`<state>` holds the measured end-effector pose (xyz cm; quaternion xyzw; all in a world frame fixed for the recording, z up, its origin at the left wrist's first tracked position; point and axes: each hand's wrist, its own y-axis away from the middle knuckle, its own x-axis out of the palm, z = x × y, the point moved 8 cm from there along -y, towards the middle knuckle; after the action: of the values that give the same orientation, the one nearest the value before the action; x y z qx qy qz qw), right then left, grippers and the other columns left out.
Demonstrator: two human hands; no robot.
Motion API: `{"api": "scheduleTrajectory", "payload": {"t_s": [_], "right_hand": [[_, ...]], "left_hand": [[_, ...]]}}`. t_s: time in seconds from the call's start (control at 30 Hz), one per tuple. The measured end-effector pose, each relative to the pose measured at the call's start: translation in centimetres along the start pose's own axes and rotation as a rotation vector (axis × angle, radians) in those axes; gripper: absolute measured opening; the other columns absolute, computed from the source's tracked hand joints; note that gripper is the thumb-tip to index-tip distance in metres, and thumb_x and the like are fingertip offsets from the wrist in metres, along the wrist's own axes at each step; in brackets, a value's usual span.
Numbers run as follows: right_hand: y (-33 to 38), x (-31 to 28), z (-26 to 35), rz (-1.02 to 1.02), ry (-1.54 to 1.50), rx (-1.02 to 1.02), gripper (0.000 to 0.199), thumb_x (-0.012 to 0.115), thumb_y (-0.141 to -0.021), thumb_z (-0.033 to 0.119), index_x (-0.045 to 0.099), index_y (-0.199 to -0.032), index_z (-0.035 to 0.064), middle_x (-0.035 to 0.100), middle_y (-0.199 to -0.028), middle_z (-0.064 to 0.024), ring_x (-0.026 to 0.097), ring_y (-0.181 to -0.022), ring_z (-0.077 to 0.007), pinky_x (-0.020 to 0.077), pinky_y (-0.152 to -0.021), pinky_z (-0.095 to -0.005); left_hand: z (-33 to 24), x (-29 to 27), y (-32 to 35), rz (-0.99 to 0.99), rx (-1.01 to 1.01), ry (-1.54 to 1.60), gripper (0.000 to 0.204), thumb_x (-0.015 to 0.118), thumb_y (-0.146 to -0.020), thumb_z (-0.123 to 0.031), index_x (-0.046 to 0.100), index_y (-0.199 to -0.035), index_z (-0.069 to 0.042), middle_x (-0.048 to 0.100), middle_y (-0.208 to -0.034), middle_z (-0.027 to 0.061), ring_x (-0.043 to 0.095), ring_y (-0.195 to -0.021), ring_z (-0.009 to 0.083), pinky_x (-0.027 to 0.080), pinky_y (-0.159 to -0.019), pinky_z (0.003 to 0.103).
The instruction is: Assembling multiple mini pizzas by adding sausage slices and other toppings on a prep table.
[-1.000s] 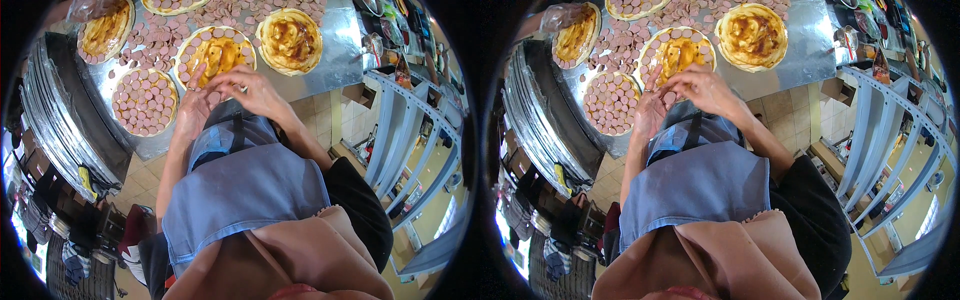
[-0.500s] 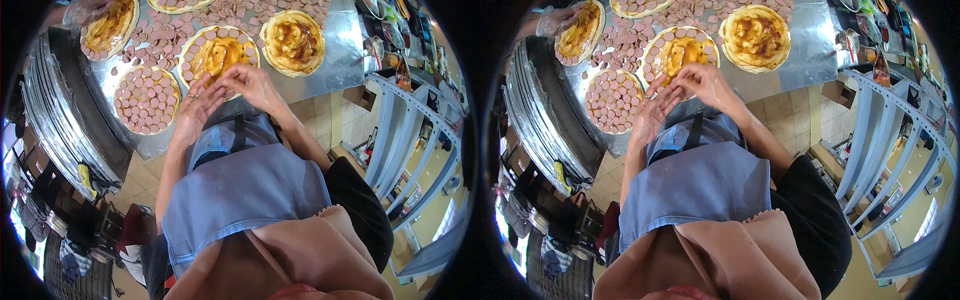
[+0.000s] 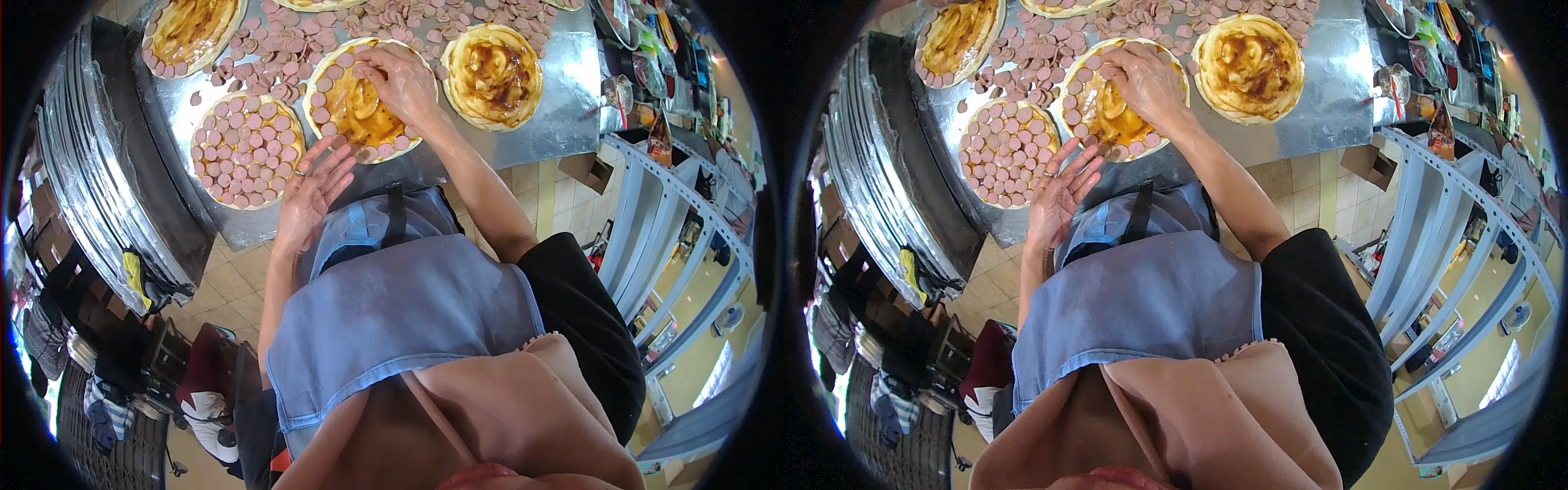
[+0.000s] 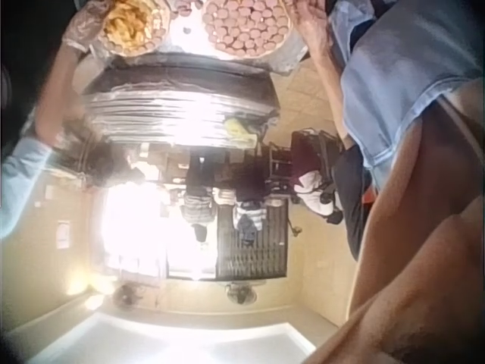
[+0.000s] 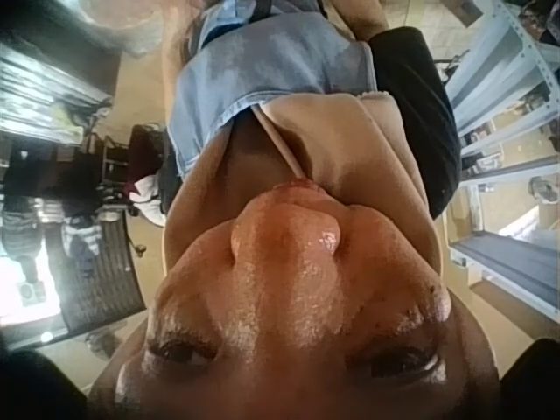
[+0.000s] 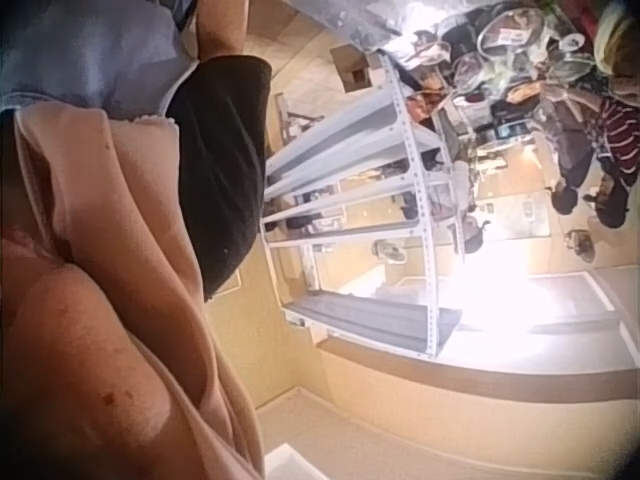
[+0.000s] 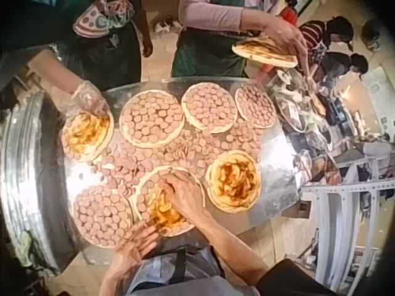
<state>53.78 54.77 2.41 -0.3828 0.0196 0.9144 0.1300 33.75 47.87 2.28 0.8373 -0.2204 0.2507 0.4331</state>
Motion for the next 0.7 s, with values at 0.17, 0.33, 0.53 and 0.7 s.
{"api": "scheduleTrajectory", "payload": {"t_s": [0.17,0.33,0.53,0.7], "right_hand": [[0.2,-0.6,0.4,-0.040,0.065,-0.049,0.014,0.060,-0.085,0.017,0.067,-0.097,0.0139,0.061,-0.098,-0.0062,0.060,-0.092,-0.0303,0.0484,-0.080,-0.0411],[1.1,-0.4,0.4,-0.009,0.139,-0.075,0.014,0.064,-0.084,0.016,0.070,-0.097,0.0138,0.064,-0.089,-0.0047,0.062,-0.088,-0.0251,0.0501,-0.076,-0.0366],[1.5,-5.3,-2.9,-0.112,0.154,-0.021,0.018,0.063,-0.082,0.014,0.068,-0.099,0.0153,0.058,-0.094,-0.0056,0.058,-0.091,-0.0276,0.0508,-0.074,-0.0388],[2.6,-7.7,-4.6,-0.013,0.398,0.029,0.021,0.064,-0.082,0.013,0.067,-0.103,0.0144,0.056,-0.097,-0.0094,0.057,-0.093,-0.0304,0.0520,-0.072,-0.0417]], "left_hand": [[-0.1,0.0,0.0,-0.016,0.008,-0.001,0.048,0.035,-0.095,-0.007,0.029,-0.143,-0.003,0.040,-0.141,0.0227,0.045,-0.128,0.0313,0.040,-0.105,0.037],[-0.2,0.3,-0.2,-0.013,0.003,-0.023,0.048,0.035,-0.095,-0.008,0.029,-0.143,-0.003,0.040,-0.141,0.0221,0.044,-0.129,0.0311,0.040,-0.105,0.036],[-0.6,0.3,-0.2,-0.035,0.001,-0.024,0.047,0.034,-0.094,-0.007,0.032,-0.141,-0.003,0.043,-0.140,0.0187,0.045,-0.128,0.0295,0.038,-0.107,0.037],[-0.7,0.5,-0.6,-0.031,0.013,-0.022,0.049,0.037,-0.094,-0.007,0.029,-0.142,-0.001,0.041,-0.141,0.0220,0.046,-0.127,0.0310,0.042,-0.104,0.035]]}}
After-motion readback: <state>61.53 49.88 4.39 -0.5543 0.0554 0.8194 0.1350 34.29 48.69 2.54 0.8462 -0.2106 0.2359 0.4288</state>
